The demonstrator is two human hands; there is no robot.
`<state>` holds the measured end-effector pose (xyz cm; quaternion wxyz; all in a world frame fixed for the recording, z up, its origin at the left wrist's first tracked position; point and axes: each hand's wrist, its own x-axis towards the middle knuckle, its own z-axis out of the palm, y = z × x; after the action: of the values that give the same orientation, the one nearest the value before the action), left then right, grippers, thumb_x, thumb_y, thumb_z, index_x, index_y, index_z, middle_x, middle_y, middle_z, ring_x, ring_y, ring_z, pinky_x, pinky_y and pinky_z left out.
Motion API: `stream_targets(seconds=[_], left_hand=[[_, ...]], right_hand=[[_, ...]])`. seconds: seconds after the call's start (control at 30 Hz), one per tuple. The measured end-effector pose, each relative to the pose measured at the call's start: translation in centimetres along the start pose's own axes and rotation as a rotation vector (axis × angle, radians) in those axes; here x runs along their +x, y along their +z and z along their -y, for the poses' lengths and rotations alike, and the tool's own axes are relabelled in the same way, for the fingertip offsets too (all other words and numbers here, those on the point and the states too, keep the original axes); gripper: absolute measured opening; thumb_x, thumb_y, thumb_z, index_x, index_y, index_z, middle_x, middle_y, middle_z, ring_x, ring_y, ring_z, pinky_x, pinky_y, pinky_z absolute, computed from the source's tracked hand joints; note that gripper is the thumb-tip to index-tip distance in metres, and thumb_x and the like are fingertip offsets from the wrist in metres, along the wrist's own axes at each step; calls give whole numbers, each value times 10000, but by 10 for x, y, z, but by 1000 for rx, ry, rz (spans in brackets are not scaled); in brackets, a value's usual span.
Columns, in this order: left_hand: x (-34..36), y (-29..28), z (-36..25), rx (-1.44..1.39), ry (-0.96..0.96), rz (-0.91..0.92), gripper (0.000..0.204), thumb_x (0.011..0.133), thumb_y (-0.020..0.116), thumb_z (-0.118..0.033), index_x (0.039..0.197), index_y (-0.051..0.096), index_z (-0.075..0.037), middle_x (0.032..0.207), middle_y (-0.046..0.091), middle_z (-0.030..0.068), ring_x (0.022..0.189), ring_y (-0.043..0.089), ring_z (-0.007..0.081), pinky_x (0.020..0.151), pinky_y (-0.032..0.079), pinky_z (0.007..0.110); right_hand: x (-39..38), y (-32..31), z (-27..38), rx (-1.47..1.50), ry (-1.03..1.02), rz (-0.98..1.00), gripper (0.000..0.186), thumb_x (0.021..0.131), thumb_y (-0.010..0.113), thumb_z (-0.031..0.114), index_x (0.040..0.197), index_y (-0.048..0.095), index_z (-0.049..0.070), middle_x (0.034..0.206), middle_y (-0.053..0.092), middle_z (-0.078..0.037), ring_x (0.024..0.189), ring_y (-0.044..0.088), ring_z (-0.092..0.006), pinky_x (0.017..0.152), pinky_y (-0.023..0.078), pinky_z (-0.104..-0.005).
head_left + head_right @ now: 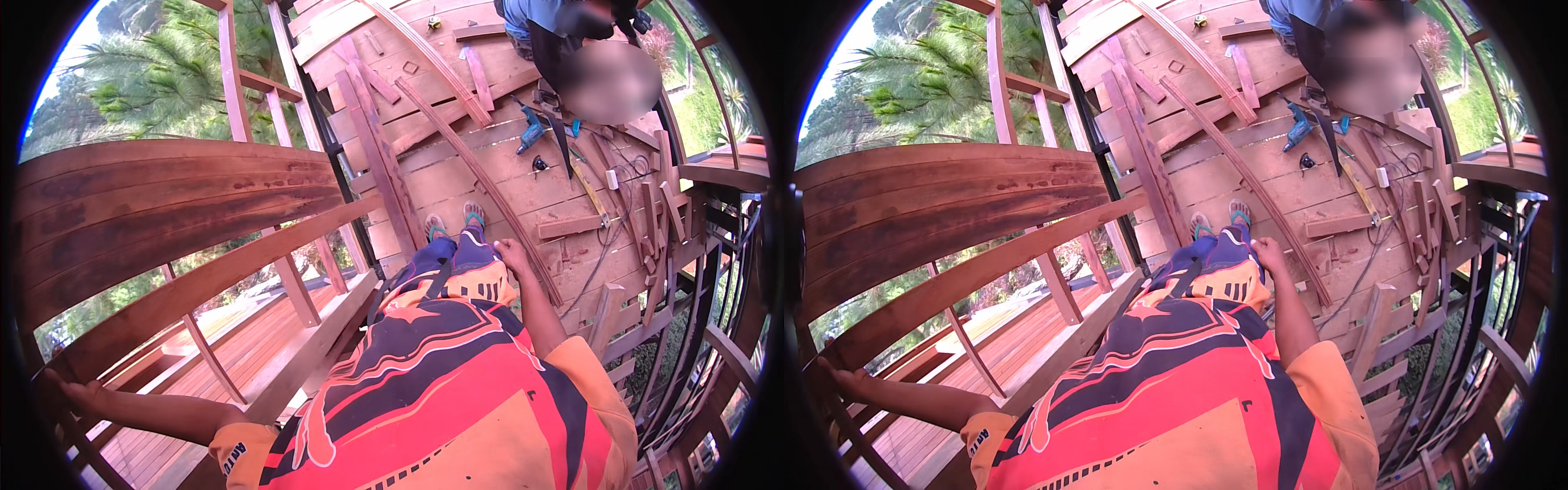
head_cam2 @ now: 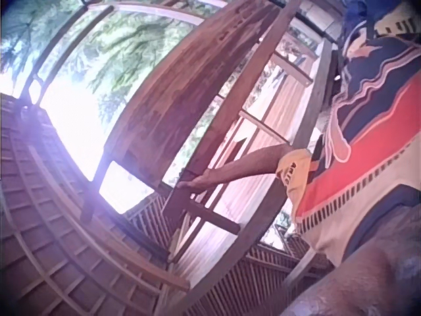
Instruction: The person sits on a wooden floor, gathers thin wooden planks, and uses a nail gun to attach them to a curved wooden structure. The person repeatedly positions planks and fastens them in place.
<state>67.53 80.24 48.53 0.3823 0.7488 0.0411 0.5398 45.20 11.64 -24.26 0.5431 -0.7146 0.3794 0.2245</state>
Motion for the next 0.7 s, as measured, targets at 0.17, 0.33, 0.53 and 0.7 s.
stream_targets(seconds=[0.17, 0.33, 0.53, 0.7], left_hand=[[-34, 3, 2, 25, 52, -58, 535, 798, 761, -265, 1218, 540, -18, 1184, 571, 104, 1081, 550, 234, 937, 478, 378], [6, -43, -12, -67, -6, 148, 450, 839, 714, -240, 1188, 556, -4, 1152, 585, 130, 1018, 591, 248, 910, 497, 377], [-44, -13, 13, -117, -120, 104, 416, 866, 687, -285, 1120, 579, 26, 998, 661, 177, 940, 649, 285, 889, 515, 409], [-89, 11, 45, -132, -250, 33, 476, 873, 677, -310, 1131, 563, 74, 1042, 648, 191, 999, 632, 292, 931, 507, 422]], right_hand=[[5, -39, 38, 421, 103, 69, 438, 913, 624, 316, 1222, 521, 23, 996, 632, -70, 808, 618, -131, 598, 518, -255], [6, -77, 35, 519, 192, -49, 194, 929, 604, 203, 1032, 546, 49, 773, 563, -5, 611, 524, -62, 461, 397, -187], [0, -76, 39, 454, 214, -16, 191, 937, 594, 225, 985, 546, 46, 769, 550, 5, 597, 507, -56, 440, 384, -186], [-7, -50, 53, 454, 186, 61, 223, 934, 598, 235, 1031, 566, 36, 793, 558, 5, 613, 520, -58, 456, 402, -187]])
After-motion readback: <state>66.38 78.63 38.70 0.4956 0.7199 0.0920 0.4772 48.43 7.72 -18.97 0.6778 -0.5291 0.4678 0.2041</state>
